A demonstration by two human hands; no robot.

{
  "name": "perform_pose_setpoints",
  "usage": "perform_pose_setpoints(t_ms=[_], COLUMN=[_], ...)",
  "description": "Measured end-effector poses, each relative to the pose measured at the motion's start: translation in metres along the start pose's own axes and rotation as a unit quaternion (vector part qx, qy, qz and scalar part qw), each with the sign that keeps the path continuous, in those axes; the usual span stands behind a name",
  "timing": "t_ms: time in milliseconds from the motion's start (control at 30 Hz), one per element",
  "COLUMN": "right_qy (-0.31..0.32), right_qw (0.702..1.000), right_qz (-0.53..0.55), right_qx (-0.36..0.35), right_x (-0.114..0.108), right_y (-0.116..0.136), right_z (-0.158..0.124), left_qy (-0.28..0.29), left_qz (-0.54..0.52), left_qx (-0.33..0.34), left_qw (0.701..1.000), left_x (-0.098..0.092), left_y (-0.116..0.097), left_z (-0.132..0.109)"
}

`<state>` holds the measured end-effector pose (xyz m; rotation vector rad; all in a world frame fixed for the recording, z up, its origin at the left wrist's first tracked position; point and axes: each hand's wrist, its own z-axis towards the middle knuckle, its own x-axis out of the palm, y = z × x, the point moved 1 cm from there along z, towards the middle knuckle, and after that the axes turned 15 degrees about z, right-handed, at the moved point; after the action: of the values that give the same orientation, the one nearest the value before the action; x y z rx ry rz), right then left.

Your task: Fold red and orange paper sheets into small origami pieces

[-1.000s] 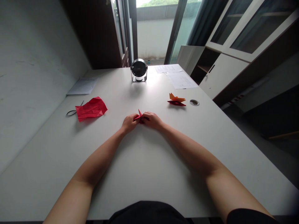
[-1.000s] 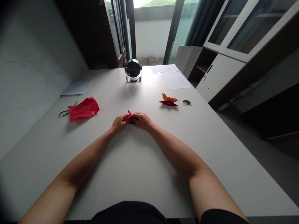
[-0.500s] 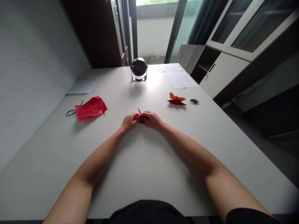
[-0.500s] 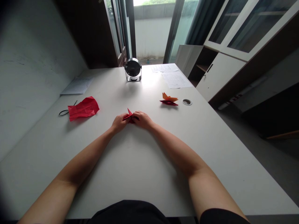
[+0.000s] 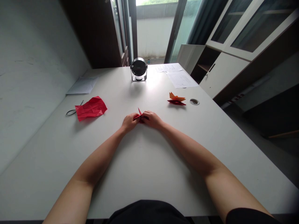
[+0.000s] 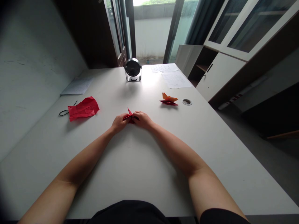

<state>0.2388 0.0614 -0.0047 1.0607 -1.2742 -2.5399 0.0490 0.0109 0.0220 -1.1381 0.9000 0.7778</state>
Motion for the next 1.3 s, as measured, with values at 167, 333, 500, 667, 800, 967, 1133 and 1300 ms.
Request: perform_pose_setpoints(t_ms=[167,333,500,667,800,967,1133,1300], right_qy=[0.001,0.004,0.000,0.003,0.003,0.001,-0.001,-0.004], right_qw=[1.000,1.000,1.000,1.000,1.000,1.000,1.000,1.000], right_qz=[0.010,0.015,0.008,0.011,0.011,0.011,0.015,0.014], right_qx=[-0.005,-0.008,-0.002,-0.001,-0.002,-0.003,-0.012,-0.009], right_x=[-0.0014,-0.0017,-0.0020,-0.0017,-0.0014,-0.0023,-0.0018,-0.0007], right_y=[0.0016,0.0024,0.0040,0.0022,0.0014,0.0048,0.0057,0.0024], right_z=[0.0006,0.0007,0.0006,0.0008,0.0013,0.0013,0.0005,0.0006], left_qy=[0.001,-0.001,0.007,0.002,-0.002,0.003,0.001,0.006], left_qz=[0.004,-0.003,0.003,0.009,0.007,0.002,0.000,-0.002], left_qx=[-0.006,0.003,-0.005,-0.005,-0.002,-0.003,0.001,0.003], left_qw=[1.000,1.000,1.000,1.000,1.000,1.000,1.000,1.000], left_x=[0.0014,0.0024,0.0012,0.0014,0.0019,0.0007,0.0008,0.0011], left_y=[0.0013,0.0026,0.0016,0.0013,0.0015,0.0010,0.0018,0.0018], left_z=[0.0006,0.0011,0.0008,0.0008,0.0009,0.0003,0.0006,0.0010])
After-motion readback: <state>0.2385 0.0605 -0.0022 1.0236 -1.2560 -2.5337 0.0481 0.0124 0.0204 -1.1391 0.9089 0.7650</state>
